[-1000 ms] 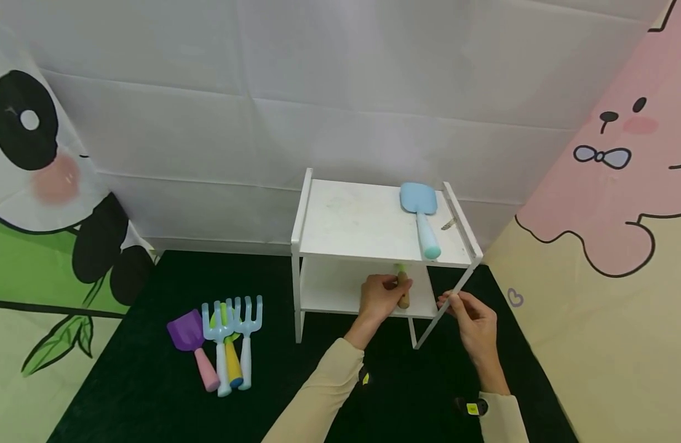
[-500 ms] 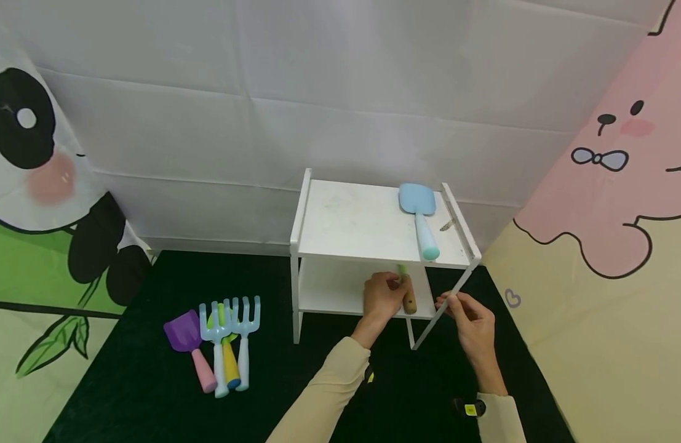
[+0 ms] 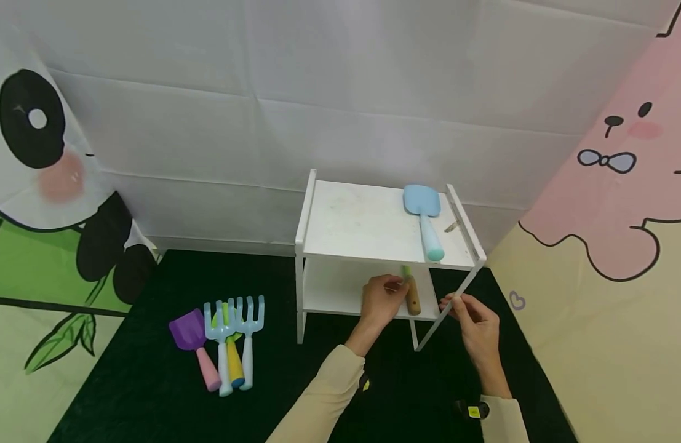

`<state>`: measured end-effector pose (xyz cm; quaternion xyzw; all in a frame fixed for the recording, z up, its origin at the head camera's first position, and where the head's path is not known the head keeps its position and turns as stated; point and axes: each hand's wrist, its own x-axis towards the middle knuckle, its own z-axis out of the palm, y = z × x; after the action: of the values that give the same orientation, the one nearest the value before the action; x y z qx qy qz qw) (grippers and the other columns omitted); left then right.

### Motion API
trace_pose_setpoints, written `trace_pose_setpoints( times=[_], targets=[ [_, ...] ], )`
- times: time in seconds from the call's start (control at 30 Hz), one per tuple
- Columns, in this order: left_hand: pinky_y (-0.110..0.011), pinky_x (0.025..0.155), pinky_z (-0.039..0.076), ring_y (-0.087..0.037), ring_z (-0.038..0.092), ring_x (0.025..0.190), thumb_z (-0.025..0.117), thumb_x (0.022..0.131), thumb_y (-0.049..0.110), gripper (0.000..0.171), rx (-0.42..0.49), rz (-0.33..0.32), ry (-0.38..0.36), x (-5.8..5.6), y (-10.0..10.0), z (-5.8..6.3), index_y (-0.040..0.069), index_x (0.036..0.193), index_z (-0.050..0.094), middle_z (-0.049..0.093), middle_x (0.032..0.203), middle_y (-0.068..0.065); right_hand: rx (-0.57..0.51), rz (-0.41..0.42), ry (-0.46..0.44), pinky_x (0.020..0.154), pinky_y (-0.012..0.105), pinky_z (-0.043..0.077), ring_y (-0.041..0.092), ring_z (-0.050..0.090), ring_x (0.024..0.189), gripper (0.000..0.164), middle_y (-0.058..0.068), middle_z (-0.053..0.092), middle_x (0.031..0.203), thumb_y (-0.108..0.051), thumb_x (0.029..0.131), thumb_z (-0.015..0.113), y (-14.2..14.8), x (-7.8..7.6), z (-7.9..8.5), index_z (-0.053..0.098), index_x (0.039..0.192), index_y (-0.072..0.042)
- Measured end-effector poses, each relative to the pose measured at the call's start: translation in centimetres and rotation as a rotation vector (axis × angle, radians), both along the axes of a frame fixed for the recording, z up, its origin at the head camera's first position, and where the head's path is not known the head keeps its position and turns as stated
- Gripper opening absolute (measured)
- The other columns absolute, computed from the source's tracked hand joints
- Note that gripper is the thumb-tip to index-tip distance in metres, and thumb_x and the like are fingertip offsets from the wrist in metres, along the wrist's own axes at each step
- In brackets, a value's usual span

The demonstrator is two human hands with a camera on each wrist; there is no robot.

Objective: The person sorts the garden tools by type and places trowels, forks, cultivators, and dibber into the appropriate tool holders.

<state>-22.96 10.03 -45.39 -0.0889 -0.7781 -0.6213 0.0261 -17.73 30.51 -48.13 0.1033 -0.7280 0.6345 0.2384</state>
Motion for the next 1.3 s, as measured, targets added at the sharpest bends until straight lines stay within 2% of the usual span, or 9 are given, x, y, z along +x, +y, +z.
trace_pose_setpoints(
  times=[0.4, 0.63, 0.9, 1.03, 1.3],
  targets=[
    [-0.026, 0.076, 0.057, -0.017, 0.067, 0.091, 0.068, 0.098, 0.016, 0.020, 0.064, -0.034, -0.022, 1.4, -1.8, 0.3, 0.000, 0.108, 0.076, 0.073, 0.103, -0.008, -0.004, -0.045, -0.051, 0.089, 0.023, 0.057, 0.016, 0.075, 0.093, 0.018, -0.001, 0.076, 0.100, 0.007, 0.104, 0.051, -0.1, 0.2, 0.4, 0.065, 0.109, 0.018],
    [-0.030, 0.078, 0.059, -0.020, 0.068, 0.092, 0.069, 0.098, 0.017, 0.019, 0.097, -0.047, -0.016, 2.0, -2.7, 0.2, 0.001, 0.106, 0.077, 0.073, 0.102, -0.008, 0.027, -0.032, -0.062, 0.090, 0.024, 0.056, 0.016, 0.075, 0.094, 0.019, -0.007, 0.075, 0.100, 0.006, 0.105, 0.051, -1.1, 1.3, 2.4, 0.062, 0.108, 0.021],
    [-0.025, 0.077, 0.058, -0.016, 0.069, 0.090, 0.069, 0.099, 0.017, 0.019, 0.117, -0.050, -0.001, 3.1, -4.1, 0.3, 0.001, 0.108, 0.076, 0.073, 0.101, -0.007, -0.001, -0.017, -0.029, 0.090, 0.024, 0.056, 0.014, 0.075, 0.094, 0.018, -0.002, 0.076, 0.102, 0.009, 0.104, 0.050, 0.1, 0.2, 0.1, 0.064, 0.110, 0.019],
    [-0.025, 0.079, 0.058, -0.016, 0.068, 0.091, 0.068, 0.100, 0.018, 0.020, 0.105, -0.051, 0.000, 3.5, -4.9, 0.3, 0.002, 0.108, 0.076, 0.074, 0.101, -0.006, -0.012, -0.012, -0.006, 0.089, 0.023, 0.057, 0.013, 0.075, 0.093, 0.018, 0.001, 0.076, 0.103, 0.007, 0.104, 0.052, 0.0, 0.2, 0.1, 0.065, 0.110, 0.018],
    [-0.026, 0.078, 0.057, -0.016, 0.068, 0.088, 0.068, 0.100, 0.021, 0.021, 0.062, -0.053, 0.045, 4.8, -6.7, 0.2, 0.003, 0.107, 0.077, 0.074, 0.098, -0.005, -0.009, -0.016, -0.011, 0.090, 0.024, 0.057, 0.012, 0.075, 0.093, 0.019, -0.001, 0.076, 0.102, 0.005, 0.104, 0.052, -0.2, 0.2, 0.1, 0.065, 0.109, 0.018]
  ],
)
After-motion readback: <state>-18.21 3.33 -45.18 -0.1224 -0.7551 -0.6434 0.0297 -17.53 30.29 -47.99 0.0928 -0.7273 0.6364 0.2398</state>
